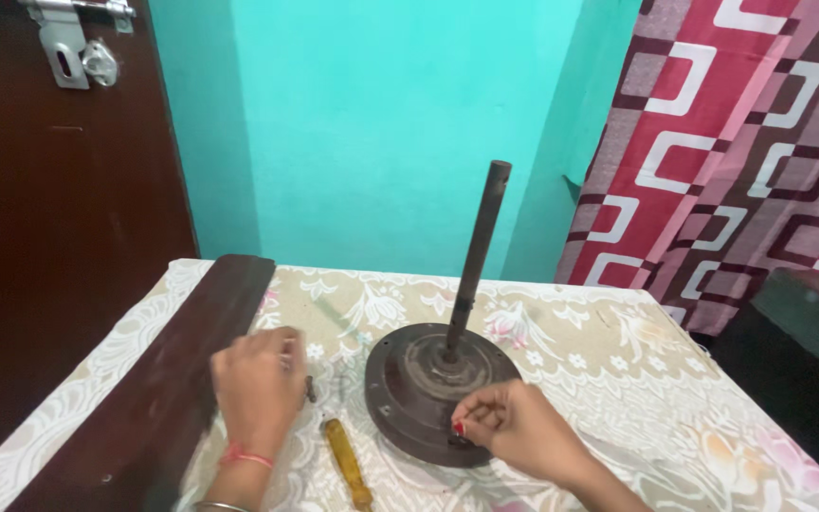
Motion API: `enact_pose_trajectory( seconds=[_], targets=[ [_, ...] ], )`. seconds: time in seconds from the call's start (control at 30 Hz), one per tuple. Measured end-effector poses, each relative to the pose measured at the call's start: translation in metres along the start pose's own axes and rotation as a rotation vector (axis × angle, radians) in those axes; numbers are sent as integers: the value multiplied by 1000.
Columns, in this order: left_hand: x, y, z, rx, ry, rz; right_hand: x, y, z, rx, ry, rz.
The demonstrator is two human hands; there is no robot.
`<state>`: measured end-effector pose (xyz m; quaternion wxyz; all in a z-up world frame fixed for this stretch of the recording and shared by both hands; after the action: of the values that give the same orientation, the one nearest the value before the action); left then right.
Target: The person assembles a fan base by inserting screws into the circular base and tightening them with a screwdriver. The person repeatedly picks up screws, places them into holes, and uses the screwdriver to secure them.
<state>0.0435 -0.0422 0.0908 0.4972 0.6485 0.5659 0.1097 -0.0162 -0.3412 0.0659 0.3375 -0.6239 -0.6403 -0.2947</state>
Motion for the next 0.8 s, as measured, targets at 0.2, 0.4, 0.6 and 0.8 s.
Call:
enact_pose_trajectory(
  seconds=[0.2, 0.4, 0.6, 0.8],
  targets=[
    [-98, -23, 30, 60, -274, 211, -31, 7, 7, 17, 180, 7],
    [-100, -29, 33, 75, -376, 128, -28, 6, 6, -53, -68, -63],
    [-92, -37, 42, 122, -444, -86, -18, -2, 4, -5, 12, -136],
    [-107, -45, 37, 94, -466, -15, -10, -10, 2, 9, -37, -184]
  ],
)
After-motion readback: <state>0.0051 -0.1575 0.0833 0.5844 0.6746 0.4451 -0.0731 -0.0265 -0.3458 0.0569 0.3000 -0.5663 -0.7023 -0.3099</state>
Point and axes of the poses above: each hand's wrist, its own y-axis towards the middle knuckle, its own z-axis out of the palm, x = y × z, the point moved 9 cm from there along y, towards the middle knuckle, and after that the axes turned 1 degree about -x, right-handed, at the moved point
